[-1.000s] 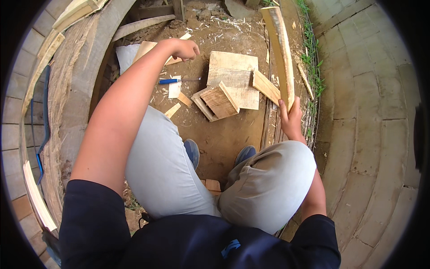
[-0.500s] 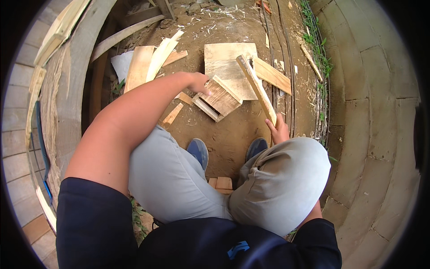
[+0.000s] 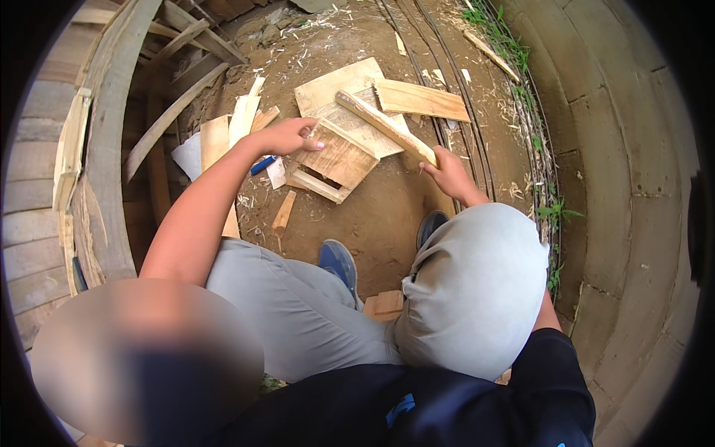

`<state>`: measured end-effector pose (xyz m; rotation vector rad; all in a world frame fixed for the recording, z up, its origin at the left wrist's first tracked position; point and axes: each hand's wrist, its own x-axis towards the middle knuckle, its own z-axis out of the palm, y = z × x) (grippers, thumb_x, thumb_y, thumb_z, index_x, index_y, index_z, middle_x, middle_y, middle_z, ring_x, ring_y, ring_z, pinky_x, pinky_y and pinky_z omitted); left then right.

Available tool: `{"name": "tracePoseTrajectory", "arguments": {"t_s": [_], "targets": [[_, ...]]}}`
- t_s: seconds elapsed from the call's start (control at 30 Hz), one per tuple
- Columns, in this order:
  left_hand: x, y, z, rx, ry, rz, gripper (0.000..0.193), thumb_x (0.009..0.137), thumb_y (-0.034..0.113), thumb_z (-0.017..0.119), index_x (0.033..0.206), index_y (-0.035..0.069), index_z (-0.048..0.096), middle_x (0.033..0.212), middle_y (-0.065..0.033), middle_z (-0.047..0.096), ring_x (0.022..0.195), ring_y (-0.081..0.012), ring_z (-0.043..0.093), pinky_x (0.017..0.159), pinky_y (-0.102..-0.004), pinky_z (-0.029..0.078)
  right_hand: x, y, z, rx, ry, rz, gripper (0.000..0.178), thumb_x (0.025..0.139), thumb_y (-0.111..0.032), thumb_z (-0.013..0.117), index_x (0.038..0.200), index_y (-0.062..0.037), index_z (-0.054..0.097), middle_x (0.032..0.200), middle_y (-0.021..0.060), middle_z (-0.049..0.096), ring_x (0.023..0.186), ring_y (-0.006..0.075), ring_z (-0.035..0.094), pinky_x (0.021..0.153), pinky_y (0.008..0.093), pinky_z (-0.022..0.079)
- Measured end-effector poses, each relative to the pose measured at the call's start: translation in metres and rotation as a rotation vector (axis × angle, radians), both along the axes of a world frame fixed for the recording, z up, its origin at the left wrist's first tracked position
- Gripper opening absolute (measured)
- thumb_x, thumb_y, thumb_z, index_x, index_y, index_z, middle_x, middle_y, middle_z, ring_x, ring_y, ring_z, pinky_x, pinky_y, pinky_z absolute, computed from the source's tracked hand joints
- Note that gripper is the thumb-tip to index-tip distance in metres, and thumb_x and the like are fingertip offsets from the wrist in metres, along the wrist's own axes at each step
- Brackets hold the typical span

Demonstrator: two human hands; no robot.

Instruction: The person assembles a small wooden box by hand, using a chisel and a wooden mallet to drive nails into the frame. They repeatedly strike the chisel to secure the joints, then inspect the assembled box by turning it over and checking the fit of the pieces.

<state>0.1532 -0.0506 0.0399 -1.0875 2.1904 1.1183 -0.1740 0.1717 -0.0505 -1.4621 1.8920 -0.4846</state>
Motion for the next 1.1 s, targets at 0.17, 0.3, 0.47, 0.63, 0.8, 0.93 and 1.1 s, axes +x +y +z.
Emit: {"name": "tracePoseTrajectory", "arguments": {"t_s": [0.17,0.3,0.47,0.63,0.8,0.93,1.1], "targets": [[0.010,-0.009,0.003,0.092,0.046,0.349,0.080,0.095,0.055,0.064,0.135,-0.012,0.047,0.107,-0.0160,0.059,0.090,-0.0181,0.063,0.078,-0.0353,0.061,0.003,0.014,0.009,-0.094,-0.112,-0.064,0.035,0.095,-0.028,0.069,0.103,0.0033,0.056,0.094,0.0239,0.063,0.089,0.0393,0.061,0.079,0.0455,0.047],[0.006,-0.008,-0.006,0.201,0.052,0.470,0.060,0.099,0.055,0.056,0.115,-0.003,0.055,0.089,-0.0076,0.053,0.079,-0.0166,0.063,0.076,-0.0353,0.063,0.002,0.033,0.023,-0.148,-0.218,-0.175,0.036,0.097,-0.030,0.068,0.103,0.0031,0.056,0.089,0.0208,0.061,0.082,0.0301,0.058,0.076,0.0420,0.046],[0.008,-0.001,-0.046,0.252,0.122,0.534,0.059,0.101,0.050,0.056,0.124,-0.004,0.053,0.096,-0.0126,0.062,0.076,-0.0192,0.067,0.068,-0.0349,0.061,0.002,0.042,0.025,-0.203,-0.197,-0.181,0.036,0.098,-0.030,0.067,0.104,0.0028,0.053,0.083,0.0195,0.061,0.075,0.0260,0.057,0.071,0.0403,0.047],[-0.008,0.009,-0.063,-0.144,0.033,0.450,0.063,0.095,0.040,0.065,0.130,-0.010,0.051,0.100,-0.0203,0.070,0.070,-0.0235,0.070,0.055,-0.0350,0.055,-0.006,0.050,0.010,-0.141,-0.113,-0.162,0.036,0.099,-0.028,0.066,0.105,0.0021,0.047,0.081,0.0205,0.059,0.075,0.0274,0.062,0.068,0.0431,0.046],[0.002,0.008,-0.069,0.001,-0.145,0.480,0.058,0.098,0.043,0.060,0.127,-0.007,0.053,0.100,-0.0167,0.069,0.074,-0.0228,0.073,0.057,-0.0360,0.062,0.003,0.037,0.035,-0.066,0.087,-0.018,0.033,0.100,-0.027,0.063,0.100,0.0014,0.046,0.088,0.0292,0.061,0.083,0.0481,0.059,0.073,0.0515,0.046],[-0.009,0.022,-0.074,0.045,-0.162,0.496,0.066,0.103,0.053,0.044,0.127,-0.008,0.052,0.105,-0.0215,0.068,0.074,-0.0286,0.074,0.054,-0.0423,0.064,-0.005,0.013,0.077,-0.196,0.125,0.016,0.029,0.102,-0.028,0.062,0.103,-0.0027,0.049,0.077,0.0170,0.060,0.062,0.0237,0.057,0.056,0.0433,0.044],[0.009,0.028,-0.071,0.113,-0.173,0.539,0.066,0.104,0.053,0.038,0.133,-0.005,0.048,0.109,-0.0245,0.066,0.077,-0.0320,0.073,0.056,-0.0484,0.064,0.026,-0.019,0.141,-0.711,-0.109,-0.166,0.015,0.104,-0.019,0.054,0.108,-0.0046,0.049,0.076,0.0067,0.063,0.057,0.0118,0.058,0.047,0.0267,0.045]]}}
